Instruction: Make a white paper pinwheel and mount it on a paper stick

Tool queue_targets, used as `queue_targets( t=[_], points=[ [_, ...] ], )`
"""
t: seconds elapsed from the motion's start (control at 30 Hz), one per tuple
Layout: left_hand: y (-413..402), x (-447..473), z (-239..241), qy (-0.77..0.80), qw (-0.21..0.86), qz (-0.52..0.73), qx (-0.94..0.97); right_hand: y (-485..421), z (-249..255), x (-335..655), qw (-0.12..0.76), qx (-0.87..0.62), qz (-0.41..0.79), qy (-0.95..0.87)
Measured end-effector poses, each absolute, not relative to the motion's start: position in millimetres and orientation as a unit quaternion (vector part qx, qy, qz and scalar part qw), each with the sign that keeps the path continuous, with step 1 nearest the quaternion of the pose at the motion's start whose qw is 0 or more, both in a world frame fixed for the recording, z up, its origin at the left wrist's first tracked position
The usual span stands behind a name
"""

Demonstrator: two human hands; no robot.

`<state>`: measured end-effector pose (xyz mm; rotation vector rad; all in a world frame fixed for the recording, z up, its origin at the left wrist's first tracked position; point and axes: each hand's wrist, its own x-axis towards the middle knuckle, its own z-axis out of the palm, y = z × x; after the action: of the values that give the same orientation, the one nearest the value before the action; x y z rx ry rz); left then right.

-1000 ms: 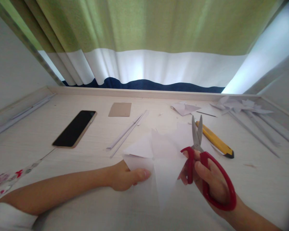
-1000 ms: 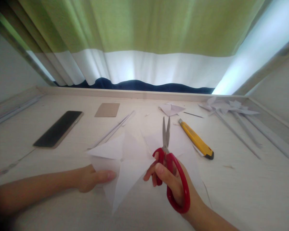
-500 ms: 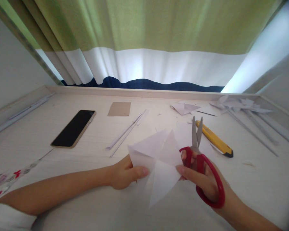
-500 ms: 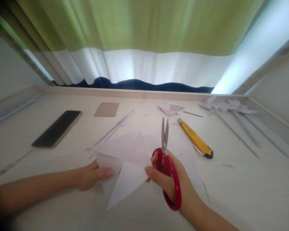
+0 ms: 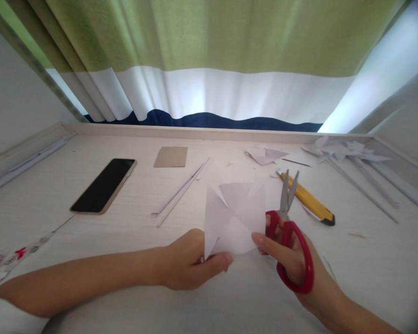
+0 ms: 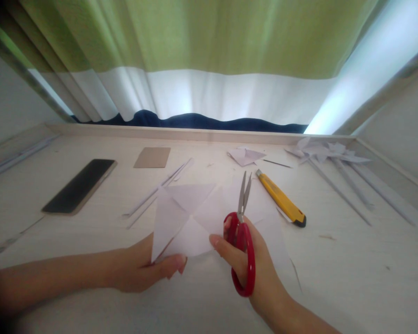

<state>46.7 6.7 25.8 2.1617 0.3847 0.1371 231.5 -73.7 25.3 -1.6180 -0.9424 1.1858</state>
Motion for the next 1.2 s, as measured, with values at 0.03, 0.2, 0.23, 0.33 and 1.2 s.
queue_targets(
  t=[0.03, 0.2, 0.23, 0.33, 1.2],
  points=[
    [7, 47, 27, 0.169, 0.456, 0.061, 0.872, -74, 26, 231, 0.447, -0.65, 0.484, -0.379],
    [11, 45, 26, 0.212, 0.485, 0.082, 0.844, -72, 27, 227, 0.47, -0.624, 0.517, -0.349],
    [12, 45, 24, 0.216, 0.488, 0.089, 0.841, -71, 26, 227, 0.473, -0.614, 0.528, -0.348],
    [16, 42, 18, 0.223, 0.499, 0.097, 0.832, -71, 23, 227, 0.473, -0.562, 0.577, -0.357],
    [-3, 49, 16, 0.263, 0.525, -0.011, 0.809, -74, 20, 211, 0.48, -0.438, 0.676, -0.348]
  ],
)
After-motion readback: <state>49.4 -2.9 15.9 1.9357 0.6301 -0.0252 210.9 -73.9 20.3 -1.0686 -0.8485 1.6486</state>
